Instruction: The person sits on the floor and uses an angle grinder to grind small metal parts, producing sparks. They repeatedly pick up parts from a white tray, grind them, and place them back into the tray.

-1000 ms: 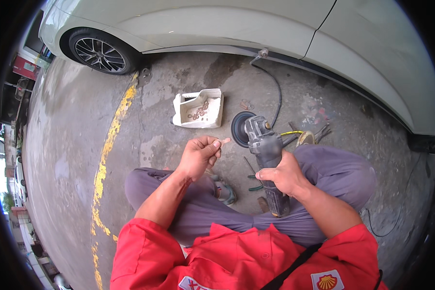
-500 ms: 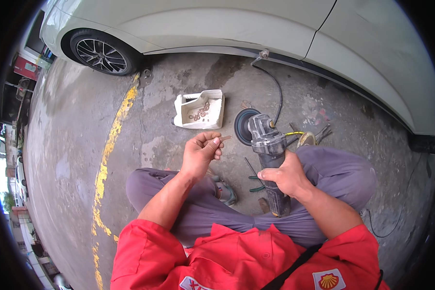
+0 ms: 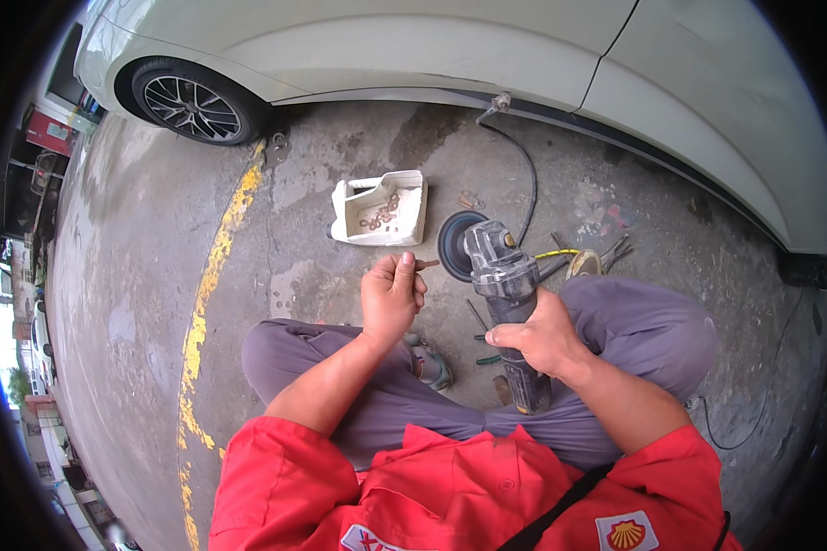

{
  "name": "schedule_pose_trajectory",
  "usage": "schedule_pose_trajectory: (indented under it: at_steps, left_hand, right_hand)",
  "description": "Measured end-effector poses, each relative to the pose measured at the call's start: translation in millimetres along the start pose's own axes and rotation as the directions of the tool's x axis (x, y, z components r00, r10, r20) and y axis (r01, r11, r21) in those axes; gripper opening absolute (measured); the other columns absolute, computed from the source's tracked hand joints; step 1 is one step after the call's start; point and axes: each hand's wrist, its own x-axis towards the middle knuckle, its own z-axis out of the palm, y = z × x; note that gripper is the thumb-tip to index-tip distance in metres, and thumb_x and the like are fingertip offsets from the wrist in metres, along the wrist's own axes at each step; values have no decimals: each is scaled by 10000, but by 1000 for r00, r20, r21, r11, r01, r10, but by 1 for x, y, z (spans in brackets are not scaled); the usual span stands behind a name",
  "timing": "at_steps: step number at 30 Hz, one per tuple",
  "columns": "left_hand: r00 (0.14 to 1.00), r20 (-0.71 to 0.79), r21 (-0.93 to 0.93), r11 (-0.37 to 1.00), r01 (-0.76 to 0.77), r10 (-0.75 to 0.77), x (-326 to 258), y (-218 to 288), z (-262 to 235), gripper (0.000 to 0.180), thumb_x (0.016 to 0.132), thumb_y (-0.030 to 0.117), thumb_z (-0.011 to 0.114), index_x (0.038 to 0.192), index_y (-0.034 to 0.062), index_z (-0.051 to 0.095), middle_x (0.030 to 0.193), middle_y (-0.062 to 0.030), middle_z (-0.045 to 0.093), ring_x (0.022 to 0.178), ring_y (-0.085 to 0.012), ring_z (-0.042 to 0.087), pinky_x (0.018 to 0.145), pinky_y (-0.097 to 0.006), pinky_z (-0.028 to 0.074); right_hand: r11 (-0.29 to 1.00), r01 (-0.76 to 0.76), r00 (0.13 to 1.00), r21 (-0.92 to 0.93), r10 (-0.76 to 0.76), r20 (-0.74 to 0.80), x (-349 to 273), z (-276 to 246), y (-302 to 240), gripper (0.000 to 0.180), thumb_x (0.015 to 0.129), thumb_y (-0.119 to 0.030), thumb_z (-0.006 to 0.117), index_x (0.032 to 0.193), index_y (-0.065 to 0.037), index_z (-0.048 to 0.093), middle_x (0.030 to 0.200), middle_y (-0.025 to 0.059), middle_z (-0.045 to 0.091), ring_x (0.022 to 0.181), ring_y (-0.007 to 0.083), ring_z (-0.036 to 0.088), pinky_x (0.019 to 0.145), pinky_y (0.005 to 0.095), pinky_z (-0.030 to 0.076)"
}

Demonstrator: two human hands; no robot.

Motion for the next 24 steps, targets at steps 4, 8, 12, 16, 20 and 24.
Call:
schedule_pose_trajectory:
  at_steps: [4, 8, 12, 16, 20, 24]
  left_hand:
    - [986, -12, 107, 981, -162, 164, -2, -1, 0, 277, 1081, 236, 578, 923, 16, 636, 671, -22, 642, 519, -59, 555, 445, -232, 426]
    - [969, 0, 148, 959, -243, 245, 0, -7, -4, 251, 1081, 234, 577, 960, 20, 627, 688, -32, 644, 542, -68, 571, 471, -233, 450]
    - [961, 35, 198, 941, -275, 273, 2, -5, -12, 194, 1068, 165, 593, 948, 19, 636, 696, -24, 667, 561, -67, 602, 489, -242, 479]
    - [951, 94, 287, 907, -308, 293, 1, -3, -9, 161, 1069, 133, 575, 974, 19, 640, 687, -22, 665, 562, -70, 609, 496, -246, 488]
    - [934, 127, 305, 883, -356, 333, 1, 3, -11, 153, 1072, 122, 563, 988, 20, 639, 684, -25, 665, 562, -75, 615, 503, -247, 492]
    - [959, 115, 237, 931, -279, 258, 3, 0, -14, 193, 1086, 143, 538, 982, 11, 634, 677, -24, 655, 536, -66, 584, 494, -241, 470]
  right_hand:
    - [998, -55, 998, 34, 54, 45, -1, 0, -3, 411, 681, -157, 839, 1016, -7, 656, 861, 43, 660, 783, 164, 615, 749, 343, 513]
    - [994, -78, 995, 80, 72, 72, 0, -1, -2, 378, 691, -121, 827, 1009, -14, 655, 838, 23, 641, 752, 154, 610, 713, 339, 510]
    - [975, -114, 991, 190, 99, 86, 0, -1, -4, 322, 710, -71, 806, 985, -24, 645, 826, 29, 632, 722, 146, 613, 671, 326, 502]
    - [961, -128, 988, 245, 102, 116, 2, -7, -9, 306, 711, -37, 797, 973, -27, 640, 822, 34, 630, 710, 146, 610, 653, 321, 494]
    - [956, -206, 970, 211, 170, 175, 2, -10, -11, 296, 706, -31, 797, 960, -32, 643, 817, 32, 628, 710, 145, 608, 653, 323, 491]
    - [966, -157, 983, 207, 134, 125, 2, -8, -5, 293, 716, -27, 796, 965, -22, 642, 821, 34, 633, 708, 147, 615, 655, 326, 499]
